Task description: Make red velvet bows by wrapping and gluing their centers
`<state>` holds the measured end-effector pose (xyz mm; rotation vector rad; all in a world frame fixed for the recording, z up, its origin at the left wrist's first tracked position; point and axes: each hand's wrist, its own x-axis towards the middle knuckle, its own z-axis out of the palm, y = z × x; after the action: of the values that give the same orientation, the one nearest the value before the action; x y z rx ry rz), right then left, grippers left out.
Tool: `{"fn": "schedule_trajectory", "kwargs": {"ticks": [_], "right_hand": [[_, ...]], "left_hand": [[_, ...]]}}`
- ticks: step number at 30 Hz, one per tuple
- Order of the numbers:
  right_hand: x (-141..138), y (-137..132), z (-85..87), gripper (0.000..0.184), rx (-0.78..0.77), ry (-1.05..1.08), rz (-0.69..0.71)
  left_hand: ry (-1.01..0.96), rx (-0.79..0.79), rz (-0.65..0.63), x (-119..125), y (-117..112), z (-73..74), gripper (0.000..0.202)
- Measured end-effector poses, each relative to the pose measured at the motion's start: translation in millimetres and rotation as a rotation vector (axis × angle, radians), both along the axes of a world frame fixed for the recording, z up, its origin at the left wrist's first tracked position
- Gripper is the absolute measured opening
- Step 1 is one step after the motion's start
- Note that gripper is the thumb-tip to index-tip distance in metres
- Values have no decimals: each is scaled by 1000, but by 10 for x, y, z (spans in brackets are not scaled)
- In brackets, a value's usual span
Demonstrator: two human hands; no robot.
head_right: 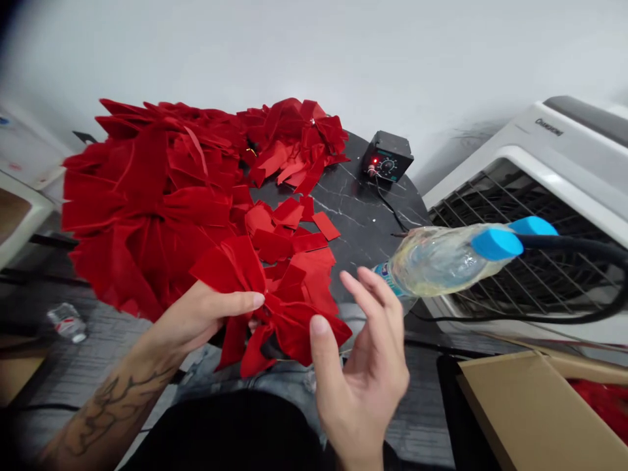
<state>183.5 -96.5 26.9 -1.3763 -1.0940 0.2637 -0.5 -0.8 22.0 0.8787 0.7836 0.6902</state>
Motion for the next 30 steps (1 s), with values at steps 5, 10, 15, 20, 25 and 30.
{"fn": "schedule_trajectory", "kwargs": {"ticks": [5, 10, 15, 20, 25, 30], "right_hand": [[153, 87, 23, 23, -394, 236, 503], [6, 137, -84, 9, -400, 466, 517], [-104, 164, -251, 11, -262, 513, 241], [-128, 246, -255, 22, -168, 657, 66], [-156, 316, -195, 24, -152, 712, 46], [-223, 366, -163, 24, -151, 722, 64]], "left_hand": [[79, 61, -70, -54, -69, 53, 20], [16, 76, -93, -117, -166, 36, 23], [177, 161, -136, -63, -285, -35, 46], [228, 178, -212, -35, -414, -142, 39], [340, 164, -343, -246, -399, -337, 63], [396, 263, -466, -522, -281, -351, 63]]}}
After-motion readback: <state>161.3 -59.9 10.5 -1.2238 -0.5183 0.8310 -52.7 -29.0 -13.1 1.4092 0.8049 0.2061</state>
